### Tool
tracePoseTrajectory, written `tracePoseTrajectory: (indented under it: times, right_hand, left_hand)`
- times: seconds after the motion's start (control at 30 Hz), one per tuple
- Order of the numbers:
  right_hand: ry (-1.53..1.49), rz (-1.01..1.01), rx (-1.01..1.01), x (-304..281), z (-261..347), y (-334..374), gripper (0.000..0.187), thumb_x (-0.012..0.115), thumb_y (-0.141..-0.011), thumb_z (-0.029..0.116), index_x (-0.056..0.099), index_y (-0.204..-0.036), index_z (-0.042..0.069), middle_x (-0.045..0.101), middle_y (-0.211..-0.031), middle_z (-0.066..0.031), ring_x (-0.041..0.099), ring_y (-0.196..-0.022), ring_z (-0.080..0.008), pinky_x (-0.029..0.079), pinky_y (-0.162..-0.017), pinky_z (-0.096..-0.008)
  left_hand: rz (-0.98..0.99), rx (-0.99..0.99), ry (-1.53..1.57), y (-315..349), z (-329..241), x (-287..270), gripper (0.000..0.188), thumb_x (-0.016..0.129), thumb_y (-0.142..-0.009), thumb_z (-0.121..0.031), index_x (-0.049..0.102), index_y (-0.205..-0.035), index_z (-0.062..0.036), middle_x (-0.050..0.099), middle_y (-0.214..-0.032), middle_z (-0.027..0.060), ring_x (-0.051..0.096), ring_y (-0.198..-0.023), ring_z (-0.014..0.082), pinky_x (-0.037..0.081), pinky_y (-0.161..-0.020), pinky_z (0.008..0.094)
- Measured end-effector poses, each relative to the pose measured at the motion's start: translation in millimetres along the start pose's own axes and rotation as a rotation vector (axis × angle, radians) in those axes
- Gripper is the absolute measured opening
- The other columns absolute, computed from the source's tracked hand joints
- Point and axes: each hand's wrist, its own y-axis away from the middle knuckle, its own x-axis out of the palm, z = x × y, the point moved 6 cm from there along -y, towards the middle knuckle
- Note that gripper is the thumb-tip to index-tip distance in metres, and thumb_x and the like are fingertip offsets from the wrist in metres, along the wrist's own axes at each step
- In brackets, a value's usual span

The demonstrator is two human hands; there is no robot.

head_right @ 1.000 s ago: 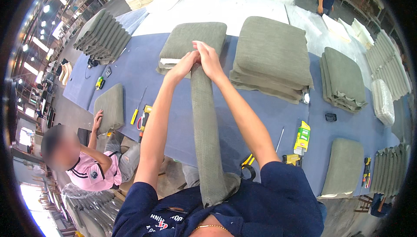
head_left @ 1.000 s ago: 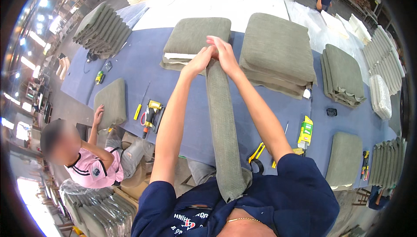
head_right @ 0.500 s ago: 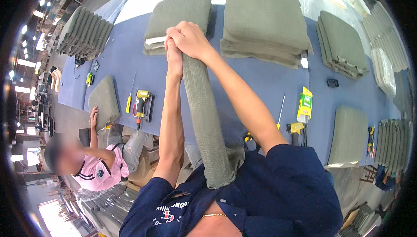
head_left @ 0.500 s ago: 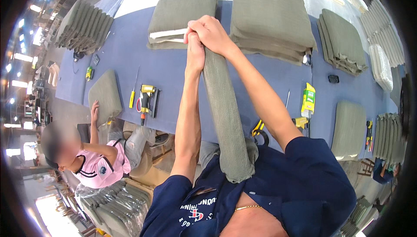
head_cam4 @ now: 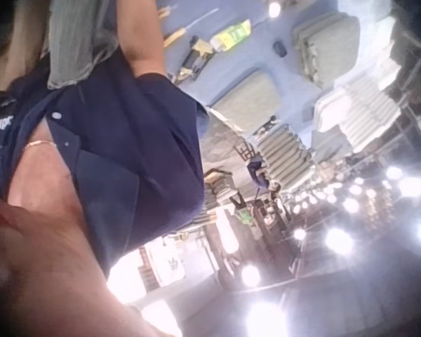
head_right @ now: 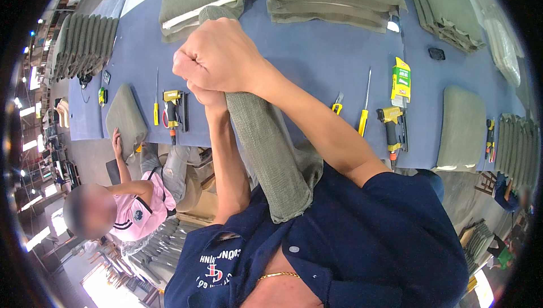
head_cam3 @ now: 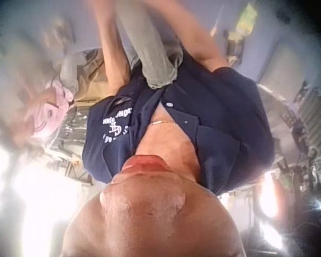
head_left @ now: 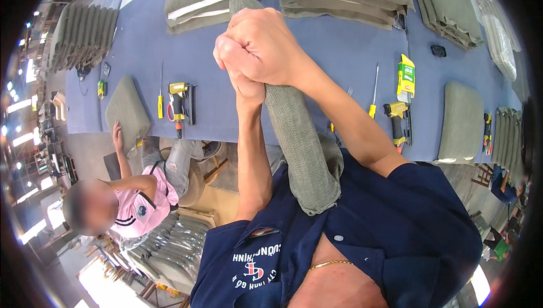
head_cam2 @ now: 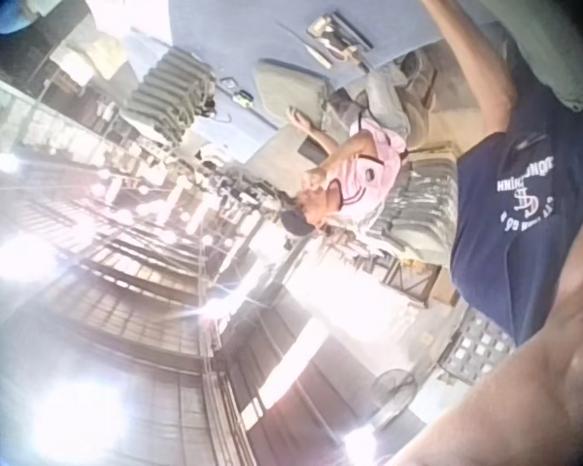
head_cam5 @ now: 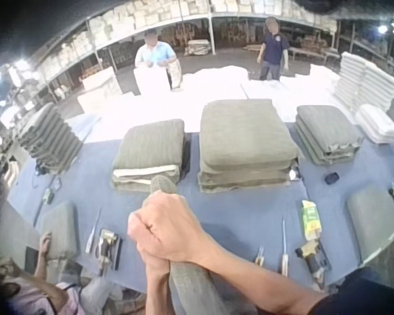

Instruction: The person uses a staple gun to attach fabric to a foam cushion, then folds and smooths the fabric edges. They handle multiple cushions, stacking them on the table while another worker performs similar tasks nearby.

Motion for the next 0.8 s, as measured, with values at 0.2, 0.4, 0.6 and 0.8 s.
tracePoseTrajectory:
  times: [0.2,0.4,0.6,0.8]
  right_hand:
    - [0.025,-0.046,-0.038,-8.8,15.4,27.3,0.036,0.059,-0.086,0.028,0.063,-0.054,0.011,0.053,-0.050,-0.0116,0.057,-0.052,-0.0331,0.047,-0.053,-0.0450]
    - [-0.020,-0.057,-0.056,-14.2,36.7,50.4,0.028,0.064,-0.080,0.025,0.066,-0.056,0.011,0.056,-0.053,-0.0093,0.060,-0.056,-0.0306,0.052,-0.059,-0.0426]
    - [-0.009,-0.030,-0.079,-19.1,66.1,82.7,0.018,0.066,-0.070,0.022,0.065,-0.058,0.009,0.061,-0.057,-0.0069,0.063,-0.061,-0.0268,0.054,-0.063,-0.0403]
    - [-0.034,-0.012,-0.147,-21.0,98.2,120.4,0.020,0.063,-0.062,0.021,0.070,-0.071,0.004,0.072,-0.079,-0.0077,0.068,-0.077,-0.0244,0.057,-0.079,-0.0405]
  left_hand:
    - [0.085,-0.083,-0.030,58.0,4.8,-2.0,0.032,0.051,-0.102,-0.026,0.068,-0.109,0.0009,0.065,-0.109,0.0096,0.063,-0.100,0.0192,0.050,-0.092,0.0389]
    - [0.182,-0.122,-0.034,109.6,3.5,-6.2,0.037,0.047,-0.101,-0.030,0.068,-0.102,0.0005,0.067,-0.102,0.0100,0.063,-0.094,0.0216,0.047,-0.096,0.0414]
    - [0.279,-0.159,-0.036,172.4,-5.1,-13.1,0.042,0.042,-0.100,-0.033,0.068,-0.096,0.0001,0.068,-0.095,0.0104,0.064,-0.088,0.0241,0.045,-0.100,0.0439]
    - [0.275,-0.177,0.001,195.5,-24.6,-4.6,0.048,0.037,-0.098,-0.037,0.068,-0.089,-0.0004,0.069,-0.088,0.0108,0.064,-0.082,0.0266,0.043,-0.105,0.0464]
